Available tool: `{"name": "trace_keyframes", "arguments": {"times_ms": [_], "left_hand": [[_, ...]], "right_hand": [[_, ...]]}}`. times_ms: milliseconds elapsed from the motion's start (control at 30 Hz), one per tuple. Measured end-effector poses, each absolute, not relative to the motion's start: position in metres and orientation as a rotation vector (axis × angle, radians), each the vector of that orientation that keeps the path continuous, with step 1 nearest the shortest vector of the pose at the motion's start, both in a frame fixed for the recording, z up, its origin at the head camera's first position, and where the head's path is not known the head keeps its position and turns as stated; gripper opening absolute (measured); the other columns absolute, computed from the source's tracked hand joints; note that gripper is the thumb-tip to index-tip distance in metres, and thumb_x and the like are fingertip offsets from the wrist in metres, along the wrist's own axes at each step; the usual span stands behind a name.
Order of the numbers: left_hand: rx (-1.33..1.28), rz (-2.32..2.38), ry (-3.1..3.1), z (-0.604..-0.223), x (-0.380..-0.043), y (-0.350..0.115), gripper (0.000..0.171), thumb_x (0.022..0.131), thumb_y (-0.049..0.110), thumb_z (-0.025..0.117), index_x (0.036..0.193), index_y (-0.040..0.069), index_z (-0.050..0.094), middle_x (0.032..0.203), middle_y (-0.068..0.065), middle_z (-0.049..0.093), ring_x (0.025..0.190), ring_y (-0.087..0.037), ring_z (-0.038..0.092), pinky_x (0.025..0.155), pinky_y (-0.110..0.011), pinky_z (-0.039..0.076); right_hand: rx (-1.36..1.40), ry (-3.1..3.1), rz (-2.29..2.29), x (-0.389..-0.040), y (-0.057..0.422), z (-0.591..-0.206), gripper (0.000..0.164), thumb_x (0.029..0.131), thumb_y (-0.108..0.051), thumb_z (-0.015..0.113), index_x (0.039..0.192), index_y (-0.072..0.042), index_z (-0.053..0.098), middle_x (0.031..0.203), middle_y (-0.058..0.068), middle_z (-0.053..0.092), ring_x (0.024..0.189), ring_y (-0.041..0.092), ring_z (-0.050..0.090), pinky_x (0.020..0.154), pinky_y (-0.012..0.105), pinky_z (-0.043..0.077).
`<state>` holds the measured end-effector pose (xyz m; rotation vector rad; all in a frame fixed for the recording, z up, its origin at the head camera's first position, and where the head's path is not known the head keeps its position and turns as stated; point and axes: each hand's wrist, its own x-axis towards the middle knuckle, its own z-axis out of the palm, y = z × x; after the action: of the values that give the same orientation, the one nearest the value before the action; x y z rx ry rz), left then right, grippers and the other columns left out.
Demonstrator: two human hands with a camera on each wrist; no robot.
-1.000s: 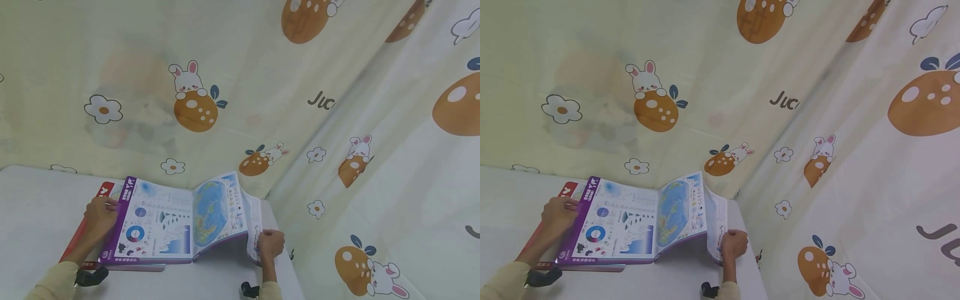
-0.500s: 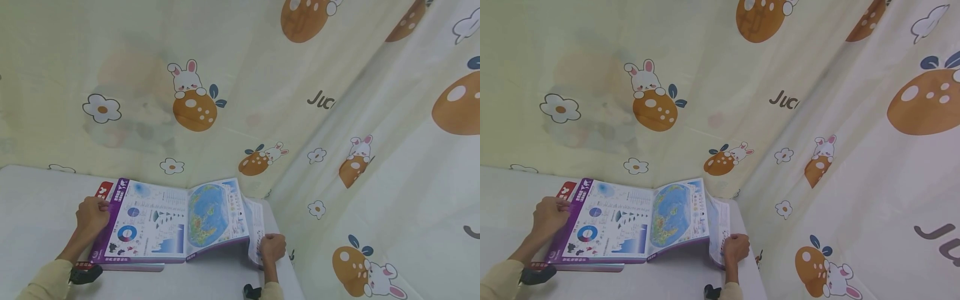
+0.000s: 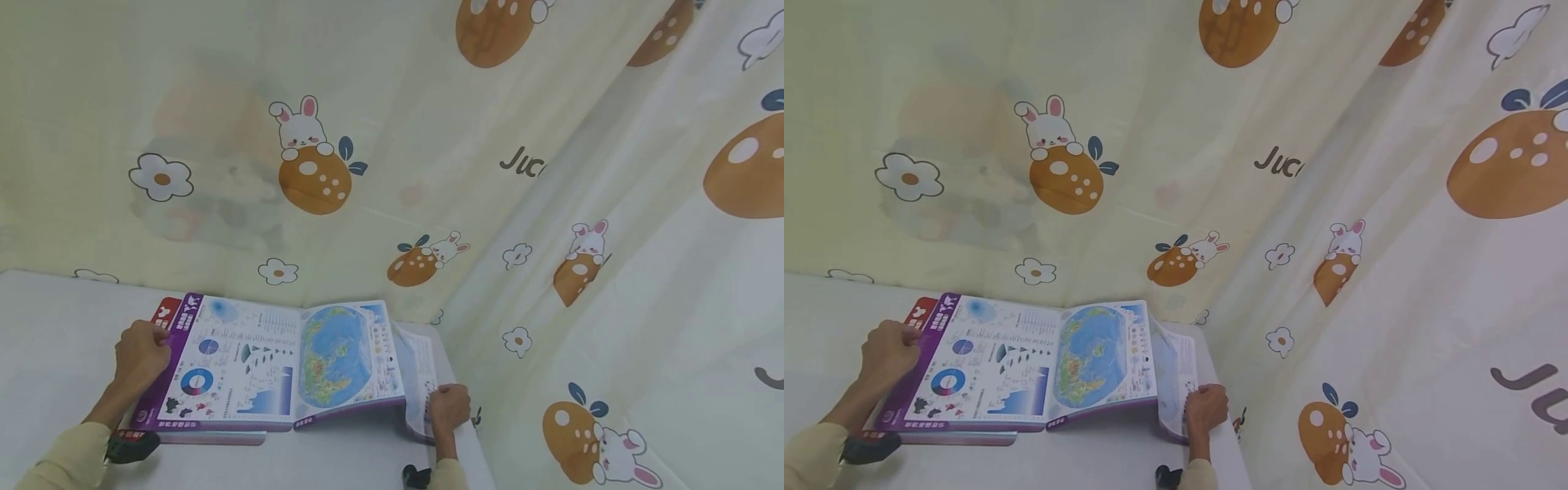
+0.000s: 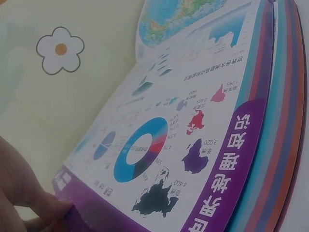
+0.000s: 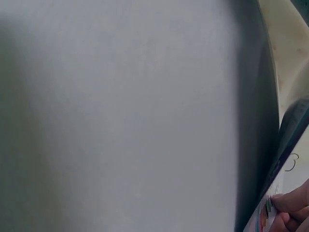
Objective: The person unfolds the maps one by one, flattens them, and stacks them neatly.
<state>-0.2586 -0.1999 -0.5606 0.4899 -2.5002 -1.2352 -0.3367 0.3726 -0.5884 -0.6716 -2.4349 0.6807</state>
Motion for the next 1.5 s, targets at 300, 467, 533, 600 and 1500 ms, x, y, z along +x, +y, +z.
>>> {"name": "trace_keyframes", "arguments": {"times_ms": [300,467,533,600,1500], "left_hand": [[0.526,-1.220,-2.536,-0.558,-0.260,-0.204,0.036,0.093,-0.009,0.058,0.123,-0.029,0.063,0.116,-0.050,0.065,0.092,-0.060,0.069,0.082,-0.068,0.062],[0.576,-1.219,-2.547,-0.558,-0.260,-0.205,0.037,0.094,-0.009,0.057,0.125,-0.028,0.062,0.120,-0.050,0.064,0.099,-0.063,0.069,0.086,-0.069,0.061],[0.606,-1.230,-2.554,-0.558,-0.260,-0.206,0.037,0.094,-0.009,0.058,0.126,-0.027,0.062,0.121,-0.050,0.063,0.100,-0.063,0.068,0.086,-0.069,0.060],[0.629,-1.244,-2.555,-0.557,-0.260,-0.205,0.037,0.096,-0.009,0.057,0.128,-0.027,0.061,0.123,-0.050,0.063,0.103,-0.064,0.067,0.088,-0.069,0.060],[0.685,-1.229,-2.580,-0.556,-0.263,-0.206,0.037,0.098,-0.007,0.057,0.130,-0.027,0.059,0.125,-0.049,0.062,0.103,-0.062,0.067,0.089,-0.068,0.060]], "right_hand": [[-0.704,-2.468,0.653,-0.340,0.379,-0.586,0.017,0.082,0.005,0.070,0.096,0.009,0.079,0.099,0.031,0.079,0.093,0.052,0.074,0.086,0.066,0.050],[-0.710,-2.479,0.654,-0.342,0.384,-0.586,0.020,0.083,0.006,0.068,0.099,0.011,0.077,0.101,0.034,0.078,0.094,0.053,0.074,0.086,0.067,0.053],[-0.717,-2.479,0.663,-0.343,0.386,-0.587,0.020,0.083,0.006,0.067,0.099,0.012,0.077,0.101,0.035,0.078,0.095,0.053,0.074,0.087,0.068,0.054],[-0.721,-2.479,0.664,-0.345,0.387,-0.589,0.020,0.082,0.006,0.066,0.098,0.011,0.077,0.102,0.034,0.078,0.096,0.054,0.074,0.087,0.068,0.053],[-0.791,-2.531,0.599,-0.363,0.421,-0.592,0.017,0.084,0.000,0.068,0.097,0.011,0.071,0.094,0.033,0.076,0.085,0.048,0.074,0.082,0.064,0.059]]}}
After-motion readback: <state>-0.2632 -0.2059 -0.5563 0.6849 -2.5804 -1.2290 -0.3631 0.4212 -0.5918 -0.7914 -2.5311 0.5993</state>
